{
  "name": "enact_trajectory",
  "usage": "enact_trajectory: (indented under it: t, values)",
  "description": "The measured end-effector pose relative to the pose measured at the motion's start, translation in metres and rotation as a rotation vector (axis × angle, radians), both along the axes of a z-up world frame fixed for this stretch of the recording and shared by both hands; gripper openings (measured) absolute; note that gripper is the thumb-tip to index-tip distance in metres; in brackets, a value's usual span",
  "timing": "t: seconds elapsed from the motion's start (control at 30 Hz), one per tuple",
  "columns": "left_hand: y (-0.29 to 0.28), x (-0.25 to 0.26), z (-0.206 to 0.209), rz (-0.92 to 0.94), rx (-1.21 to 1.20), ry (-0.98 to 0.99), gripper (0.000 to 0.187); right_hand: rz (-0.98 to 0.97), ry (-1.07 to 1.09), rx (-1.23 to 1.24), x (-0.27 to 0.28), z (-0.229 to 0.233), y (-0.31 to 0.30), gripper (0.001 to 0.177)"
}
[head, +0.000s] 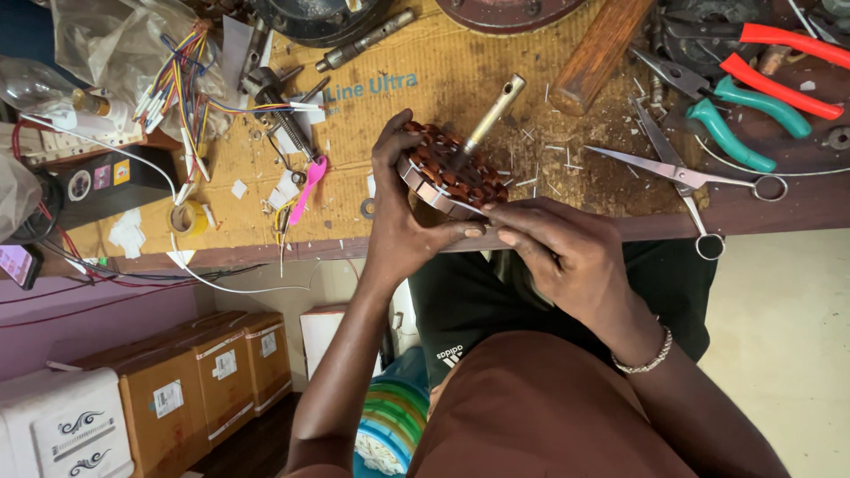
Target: The person uses a screwdriver to pry and adjust copper windings on a cylindrical electrical component, likely a motor armature. They also insert small white insulating pieces between the windings and use scissors to trim excess material.
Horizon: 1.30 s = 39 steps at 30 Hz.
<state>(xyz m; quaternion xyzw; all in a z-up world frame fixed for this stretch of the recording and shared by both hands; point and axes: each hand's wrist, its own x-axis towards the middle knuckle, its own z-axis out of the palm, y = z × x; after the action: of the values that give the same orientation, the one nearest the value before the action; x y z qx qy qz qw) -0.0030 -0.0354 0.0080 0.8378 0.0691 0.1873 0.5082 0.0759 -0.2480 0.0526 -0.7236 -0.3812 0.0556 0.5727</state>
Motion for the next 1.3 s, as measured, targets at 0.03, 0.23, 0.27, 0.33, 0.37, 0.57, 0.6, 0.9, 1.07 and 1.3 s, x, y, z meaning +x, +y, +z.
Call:
enact_trajectory:
  t: [0.03, 0.23, 0.27, 0.33, 0.37, 0.57, 0.6, 0.9, 1.07, 1.3]
  values:
    - [0.001, 0.0, 0.0, -0.001, 0.011, -0.004, 0.118, 0.0, 0.003, 0.009, 0.0, -0.001, 0.001, 0.021]
    - [0.003, -0.001, -0.002, -0.015, 0.011, -0.006, 0.117, -0.003, -0.031, 0.004, -0.002, -0.003, 0.002, 0.025]
    - [0.003, -0.001, -0.002, -0.022, -0.018, -0.003, 0.117, -0.006, -0.021, 0.0, -0.004, -0.002, 0.002, 0.026]
    - [0.003, -0.002, -0.003, -0.032, -0.058, -0.005, 0.116, -0.012, 0.001, -0.007, -0.006, -0.001, 0.003, 0.027]
    - [0.003, -0.002, -0.004, -0.036, -0.069, -0.01, 0.116, -0.019, -0.013, -0.011, -0.008, 0.0, 0.003, 0.027]
    - [0.005, -0.002, -0.006, -0.039, -0.044, -0.025, 0.115, -0.038, -0.122, -0.058, -0.011, 0.002, 0.003, 0.03]
    - [0.005, -0.001, -0.006, -0.041, -0.057, -0.026, 0.115, -0.046, -0.159, -0.075, -0.012, 0.003, 0.003, 0.031]
    - [0.012, 0.002, 0.0, -0.101, 0.047, -0.03, 0.114, -0.144, -0.276, -0.23, -0.021, 0.039, 0.003, 0.03]
    - [0.018, 0.007, 0.001, -0.152, 0.049, -0.04, 0.114, -0.088, -0.31, -0.445, -0.019, 0.065, 0.0, 0.027]
    - [0.03, 0.012, 0.011, -0.292, 0.076, -0.022, 0.11, -0.028, -0.254, -0.464, -0.012, 0.073, 0.0, 0.017]
